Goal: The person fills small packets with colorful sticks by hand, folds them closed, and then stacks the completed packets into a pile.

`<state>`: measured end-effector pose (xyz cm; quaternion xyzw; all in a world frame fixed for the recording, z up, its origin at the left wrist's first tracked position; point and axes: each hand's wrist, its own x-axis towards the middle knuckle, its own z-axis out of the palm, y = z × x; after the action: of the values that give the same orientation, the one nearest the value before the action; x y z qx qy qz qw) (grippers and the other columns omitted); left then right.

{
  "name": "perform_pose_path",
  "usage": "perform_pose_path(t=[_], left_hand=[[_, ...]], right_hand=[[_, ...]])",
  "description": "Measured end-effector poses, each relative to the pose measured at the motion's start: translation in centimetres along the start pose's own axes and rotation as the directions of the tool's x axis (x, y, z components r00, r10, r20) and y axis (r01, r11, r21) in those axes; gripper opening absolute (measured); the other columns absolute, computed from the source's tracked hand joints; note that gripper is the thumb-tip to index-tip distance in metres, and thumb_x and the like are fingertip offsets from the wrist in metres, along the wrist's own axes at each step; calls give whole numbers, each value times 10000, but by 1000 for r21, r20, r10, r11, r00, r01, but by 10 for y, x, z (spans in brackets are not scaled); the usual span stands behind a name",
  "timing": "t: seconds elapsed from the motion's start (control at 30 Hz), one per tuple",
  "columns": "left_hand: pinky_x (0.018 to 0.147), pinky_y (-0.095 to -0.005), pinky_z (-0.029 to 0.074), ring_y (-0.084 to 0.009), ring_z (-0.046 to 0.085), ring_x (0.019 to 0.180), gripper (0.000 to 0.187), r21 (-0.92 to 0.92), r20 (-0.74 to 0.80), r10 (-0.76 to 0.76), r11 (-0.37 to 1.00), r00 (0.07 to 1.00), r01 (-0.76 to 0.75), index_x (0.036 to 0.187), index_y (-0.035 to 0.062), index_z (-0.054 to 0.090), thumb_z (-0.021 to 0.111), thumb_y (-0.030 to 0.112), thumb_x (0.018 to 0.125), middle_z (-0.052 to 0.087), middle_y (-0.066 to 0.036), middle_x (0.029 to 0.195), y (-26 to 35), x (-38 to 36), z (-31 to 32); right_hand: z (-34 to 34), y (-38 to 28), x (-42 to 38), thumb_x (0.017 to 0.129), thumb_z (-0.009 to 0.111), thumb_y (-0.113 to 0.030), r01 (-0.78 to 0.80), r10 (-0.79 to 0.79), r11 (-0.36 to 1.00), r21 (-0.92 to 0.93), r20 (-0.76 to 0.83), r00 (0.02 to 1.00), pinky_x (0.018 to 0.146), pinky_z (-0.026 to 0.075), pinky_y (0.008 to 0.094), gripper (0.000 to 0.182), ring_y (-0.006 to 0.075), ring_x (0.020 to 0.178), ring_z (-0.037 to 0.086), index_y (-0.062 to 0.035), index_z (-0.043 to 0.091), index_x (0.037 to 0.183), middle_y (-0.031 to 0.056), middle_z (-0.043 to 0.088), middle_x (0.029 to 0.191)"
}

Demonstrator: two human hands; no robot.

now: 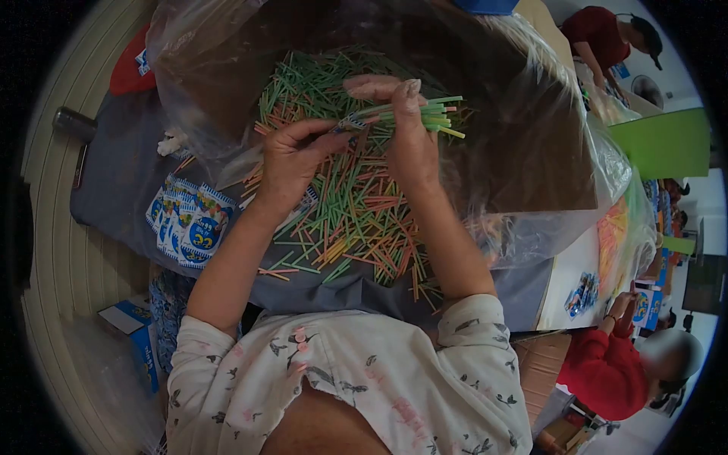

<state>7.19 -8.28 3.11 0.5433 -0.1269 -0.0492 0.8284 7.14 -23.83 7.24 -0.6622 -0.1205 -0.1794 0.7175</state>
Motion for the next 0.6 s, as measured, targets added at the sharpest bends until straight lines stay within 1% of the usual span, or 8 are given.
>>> perform_pose_path(t=[0.03, 0.17, 0.23, 0.3, 0.37, 0.43, 0.57, 0.6], left_hand=[[712, -230, 533, -92, 659, 783, 152, 29, -5, 14, 999, 1000, -14, 963, -15, 724, 752, 6, 815, 725, -61, 870, 0, 0, 0], [691, -232, 516, -84, 644, 773, 152, 178, -2, 109, 978, 994, -107, 954, -10, 728, 760, 10, 806, 717, -46, 854, -1, 1, -3], [679, -238, 509, -88, 638, 765, 155, 187, -2, 135, 973, 991, -132, 951, -8, 729, 762, 14, 802, 708, -46, 838, -4, 4, -7], [666, -244, 501, -93, 633, 756, 157, 194, -1, 161, 968, 987, -158, 948, -6, 730, 765, 18, 797, 700, -45, 823, -3, 5, -9], [655, -254, 495, -110, 629, 743, 159, 411, 44, 260, 875, 965, -254, 941, -4, 730, 769, 23, 789, 683, -55, 809, 3, 5, -10], [655, -256, 495, -118, 632, 740, 159, 392, 30, 245, 889, 969, -237, 936, -4, 731, 771, 23, 785, 681, -59, 808, 1, 4, -12], [664, -261, 499, -133, 639, 746, 152, 363, 24, 247, 901, 969, -239, 925, -4, 730, 772, 19, 781, 681, -64, 821, -4, 3, -15], [664, -261, 499, -133, 639, 746, 152, 363, 23, 247, 901, 969, -238, 925, -4, 730, 772, 19, 781, 681, -64, 821, -3, 2, -15]], right_hand=[[0, 3, -1, 1039, 322, -504, 7, -6, 998, -63, 16, 1000, 876, 458, 376, 620, 236, 984, 612, -6, 674, 931, 163, 676, 1063], [-5, 8, 0, 1057, 290, -467, 3, -1, 1000, -25, 62, 998, 927, 454, 394, 601, 257, 1012, 600, 0, 642, 919, 202, 644, 1105], [-6, 8, 1, 1059, 304, -441, -11, 7, 999, 41, 105, 994, 935, 451, 403, 580, 258, 1011, 599, 9, 638, 908, 212, 639, 1109], [-7, 7, 1, 1058, 306, -435, 17, -17, 1000, -4, 119, 993, 939, 449, 406, 577, 259, 1010, 599, 14, 636, 909, 216, 638, 1110], [-7, 6, 0, 1058, 309, -429, 46, -39, 998, -48, 136, 990, 943, 448, 409, 574, 260, 1010, 599, 20, 634, 910, 219, 637, 1111], [-5, 0, 1, 1054, 311, -438, 155, -145, 986, -64, 130, 981, 942, 453, 413, 583, 263, 1016, 598, 23, 637, 909, 220, 634, 1120], [-2, -7, 1, 1054, 312, -439, 151, -128, 978, -141, 163, 978, 941, 458, 416, 586, 271, 1029, 600, 22, 642, 907, 214, 636, 1126], [0, -7, 1, 1055, 312, -438, 95, -72, 985, -145, 155, 985, 942, 460, 420, 586, 277, 1036, 600, 20, 646, 906, 212, 640, 1119]])
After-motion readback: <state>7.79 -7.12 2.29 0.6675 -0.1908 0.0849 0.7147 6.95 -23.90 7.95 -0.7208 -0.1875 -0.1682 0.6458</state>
